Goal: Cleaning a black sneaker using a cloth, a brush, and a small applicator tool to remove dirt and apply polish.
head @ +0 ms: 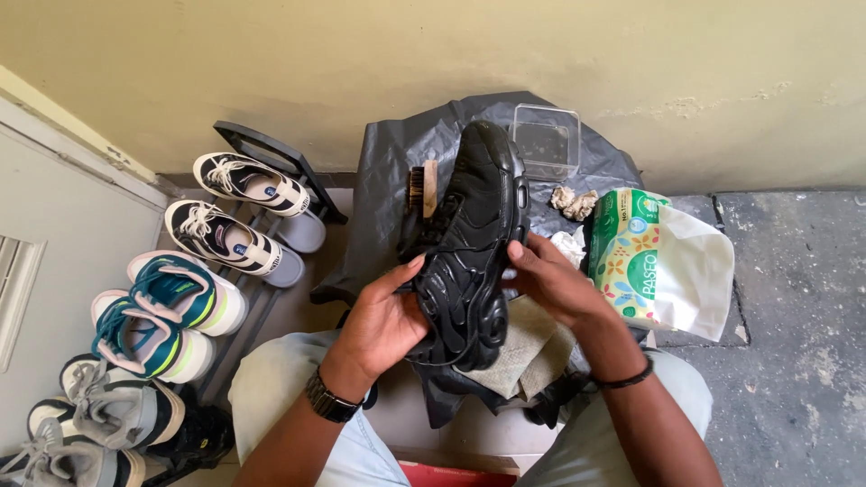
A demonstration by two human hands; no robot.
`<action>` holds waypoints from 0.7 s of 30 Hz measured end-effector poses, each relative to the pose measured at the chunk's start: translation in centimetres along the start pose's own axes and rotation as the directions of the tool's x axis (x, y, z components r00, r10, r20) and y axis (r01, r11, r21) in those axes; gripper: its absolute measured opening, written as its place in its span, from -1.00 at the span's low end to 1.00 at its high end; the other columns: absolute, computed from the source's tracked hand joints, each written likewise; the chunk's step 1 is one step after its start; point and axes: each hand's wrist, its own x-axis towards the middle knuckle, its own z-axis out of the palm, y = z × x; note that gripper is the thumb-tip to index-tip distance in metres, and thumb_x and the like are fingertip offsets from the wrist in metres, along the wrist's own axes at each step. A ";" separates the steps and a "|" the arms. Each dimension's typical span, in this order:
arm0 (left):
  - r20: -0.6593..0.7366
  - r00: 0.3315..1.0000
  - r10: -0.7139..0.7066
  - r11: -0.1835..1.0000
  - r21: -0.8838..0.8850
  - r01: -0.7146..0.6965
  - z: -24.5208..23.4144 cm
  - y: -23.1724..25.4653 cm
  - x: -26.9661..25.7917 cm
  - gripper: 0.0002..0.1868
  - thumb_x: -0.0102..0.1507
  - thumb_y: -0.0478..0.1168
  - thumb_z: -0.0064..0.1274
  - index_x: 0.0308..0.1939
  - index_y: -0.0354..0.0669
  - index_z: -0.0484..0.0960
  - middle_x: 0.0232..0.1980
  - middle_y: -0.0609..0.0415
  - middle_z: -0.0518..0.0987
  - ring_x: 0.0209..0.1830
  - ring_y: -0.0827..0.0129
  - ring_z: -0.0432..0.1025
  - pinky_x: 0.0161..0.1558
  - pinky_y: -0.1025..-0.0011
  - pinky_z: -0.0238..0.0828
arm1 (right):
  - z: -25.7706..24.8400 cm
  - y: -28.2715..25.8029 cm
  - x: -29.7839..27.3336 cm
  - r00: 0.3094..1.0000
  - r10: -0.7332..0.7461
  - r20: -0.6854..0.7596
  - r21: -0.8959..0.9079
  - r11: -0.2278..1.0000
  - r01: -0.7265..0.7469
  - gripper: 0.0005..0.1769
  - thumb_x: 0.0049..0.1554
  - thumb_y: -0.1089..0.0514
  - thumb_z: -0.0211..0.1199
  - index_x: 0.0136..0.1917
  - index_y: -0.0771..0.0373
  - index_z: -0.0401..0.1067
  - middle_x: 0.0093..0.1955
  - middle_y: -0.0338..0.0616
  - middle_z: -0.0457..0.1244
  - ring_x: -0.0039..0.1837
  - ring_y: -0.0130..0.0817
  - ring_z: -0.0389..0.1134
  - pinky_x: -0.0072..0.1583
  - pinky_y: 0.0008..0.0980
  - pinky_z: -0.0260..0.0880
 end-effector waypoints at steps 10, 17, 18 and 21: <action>-0.025 0.986 0.162 0.986 0.033 -0.161 -1.5 3.3 0.5 -0.71 0.27 -0.25 0.08 0.06 -0.25 0.61 -0.03 -0.05 0.66 0.06 0.23 0.57 0.24 0.12 0.46 | -6.7 -1.5 -0.4 0.888 -0.415 -0.198 -0.907 0.421 -0.006 -0.84 0.19 0.27 0.27 0.05 0.28 0.59 -0.19 0.11 0.41 -0.07 0.10 0.47 0.00 -0.02 0.48; 0.032 0.994 0.102 0.989 -0.109 -0.098 -1.7 3.4 1.1 -0.76 0.20 -0.42 -0.02 -0.06 -0.37 0.61 -0.06 -0.13 0.65 0.09 0.09 0.56 0.31 0.12 0.38 | -4.7 1.9 0.9 0.935 -0.190 -0.300 -0.951 -0.016 -0.309 -0.62 0.18 -0.11 0.26 0.07 0.21 0.42 -0.13 0.10 0.42 -0.02 0.20 0.48 0.01 0.27 0.48; 0.044 0.994 0.096 0.985 -0.150 -0.088 -0.8 3.5 0.7 -0.75 0.17 -0.45 -0.05 -0.09 -0.38 0.62 -0.09 -0.14 0.65 0.07 0.08 0.56 0.32 0.12 0.37 | -4.0 2.2 0.9 0.936 -0.169 -0.309 -0.946 -0.045 -0.320 -0.51 0.16 -0.15 0.27 0.12 0.28 0.33 -0.08 0.17 0.41 0.02 0.25 0.47 0.03 0.33 0.47; 0.117 0.990 0.084 0.979 -0.194 -0.060 -0.1 3.5 0.1 -0.73 0.15 -0.47 -0.10 -0.12 -0.46 0.61 -0.10 -0.21 0.65 0.14 -0.02 0.54 0.40 0.09 0.26 | -1.7 1.2 0.7 0.932 -0.148 -0.331 -0.932 -0.104 -0.347 -0.48 0.16 -0.13 0.27 0.17 0.22 0.18 0.01 0.12 0.39 0.14 0.20 0.43 0.12 0.28 0.44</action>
